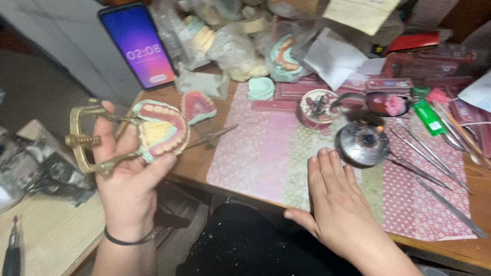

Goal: The person uses a metal tool to scrape and shape a pink material on a dental mold held in a clamp. They repeatedly dip the tool into a small dish and work on the mold's surface, occasionally switching between different molds.

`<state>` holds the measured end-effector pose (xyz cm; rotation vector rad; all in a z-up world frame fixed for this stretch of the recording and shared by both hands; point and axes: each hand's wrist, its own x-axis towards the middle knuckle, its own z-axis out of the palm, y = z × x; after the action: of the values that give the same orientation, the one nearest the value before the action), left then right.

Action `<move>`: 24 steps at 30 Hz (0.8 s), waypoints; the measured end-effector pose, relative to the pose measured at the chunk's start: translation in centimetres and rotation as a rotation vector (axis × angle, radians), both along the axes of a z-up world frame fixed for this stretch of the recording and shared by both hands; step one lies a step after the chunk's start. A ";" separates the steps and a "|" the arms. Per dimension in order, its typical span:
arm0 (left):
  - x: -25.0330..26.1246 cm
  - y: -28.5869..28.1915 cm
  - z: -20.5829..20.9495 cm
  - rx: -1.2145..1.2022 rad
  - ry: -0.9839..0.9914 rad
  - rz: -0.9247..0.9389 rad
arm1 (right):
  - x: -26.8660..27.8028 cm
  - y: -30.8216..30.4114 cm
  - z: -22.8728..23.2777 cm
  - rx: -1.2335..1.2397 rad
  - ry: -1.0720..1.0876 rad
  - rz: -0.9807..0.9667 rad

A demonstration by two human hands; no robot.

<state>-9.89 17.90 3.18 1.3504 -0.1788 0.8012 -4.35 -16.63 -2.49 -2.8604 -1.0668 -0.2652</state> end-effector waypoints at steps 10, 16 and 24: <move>-1.0 7.2 -2.9 -0.205 0.410 0.182 | -0.6 9.7 2.2 -0.104 0.213 0.041; 1.0 10.2 -6.2 -0.134 0.497 0.127 | -3.5 13.7 2.0 0.206 0.140 0.444; 2.2 10.2 -3.2 -0.047 0.583 0.051 | -2.0 15.8 5.7 0.423 0.431 0.605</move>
<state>-7.71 28.10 0.03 1.4926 0.3310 0.4225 -6.30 -0.88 3.24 -1.9853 -1.4799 0.1473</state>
